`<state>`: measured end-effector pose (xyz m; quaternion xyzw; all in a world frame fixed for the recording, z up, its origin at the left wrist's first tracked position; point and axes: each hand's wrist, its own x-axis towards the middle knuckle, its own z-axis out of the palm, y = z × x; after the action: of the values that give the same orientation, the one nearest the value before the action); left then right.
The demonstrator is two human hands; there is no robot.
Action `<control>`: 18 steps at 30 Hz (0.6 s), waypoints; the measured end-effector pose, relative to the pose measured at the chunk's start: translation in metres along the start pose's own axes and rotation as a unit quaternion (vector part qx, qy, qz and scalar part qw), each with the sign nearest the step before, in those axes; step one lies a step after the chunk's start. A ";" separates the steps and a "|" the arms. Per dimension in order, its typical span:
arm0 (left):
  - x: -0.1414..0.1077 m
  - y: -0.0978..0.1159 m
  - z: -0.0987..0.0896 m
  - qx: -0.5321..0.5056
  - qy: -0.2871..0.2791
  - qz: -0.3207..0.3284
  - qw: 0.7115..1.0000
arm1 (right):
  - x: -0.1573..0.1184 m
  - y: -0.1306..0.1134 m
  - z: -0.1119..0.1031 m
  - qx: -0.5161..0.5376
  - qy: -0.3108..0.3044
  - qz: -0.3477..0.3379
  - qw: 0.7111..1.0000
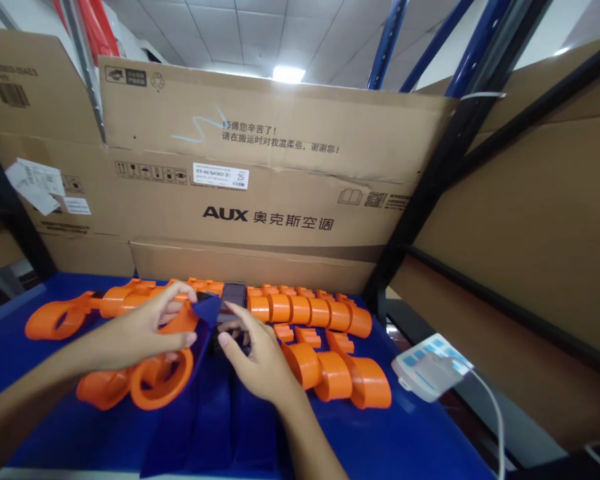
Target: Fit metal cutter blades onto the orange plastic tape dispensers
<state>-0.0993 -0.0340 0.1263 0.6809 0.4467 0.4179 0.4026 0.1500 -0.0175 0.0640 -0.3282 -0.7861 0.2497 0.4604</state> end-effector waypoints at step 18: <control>0.052 -0.035 0.084 -0.190 0.081 0.083 0.975 | 0.009 0.006 -0.002 0.086 0.093 0.051 0.991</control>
<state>-0.0179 0.0106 0.0773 0.5901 0.3323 0.5812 0.4513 0.1503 -0.0071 0.0655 -0.3483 -0.6977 0.3081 0.5449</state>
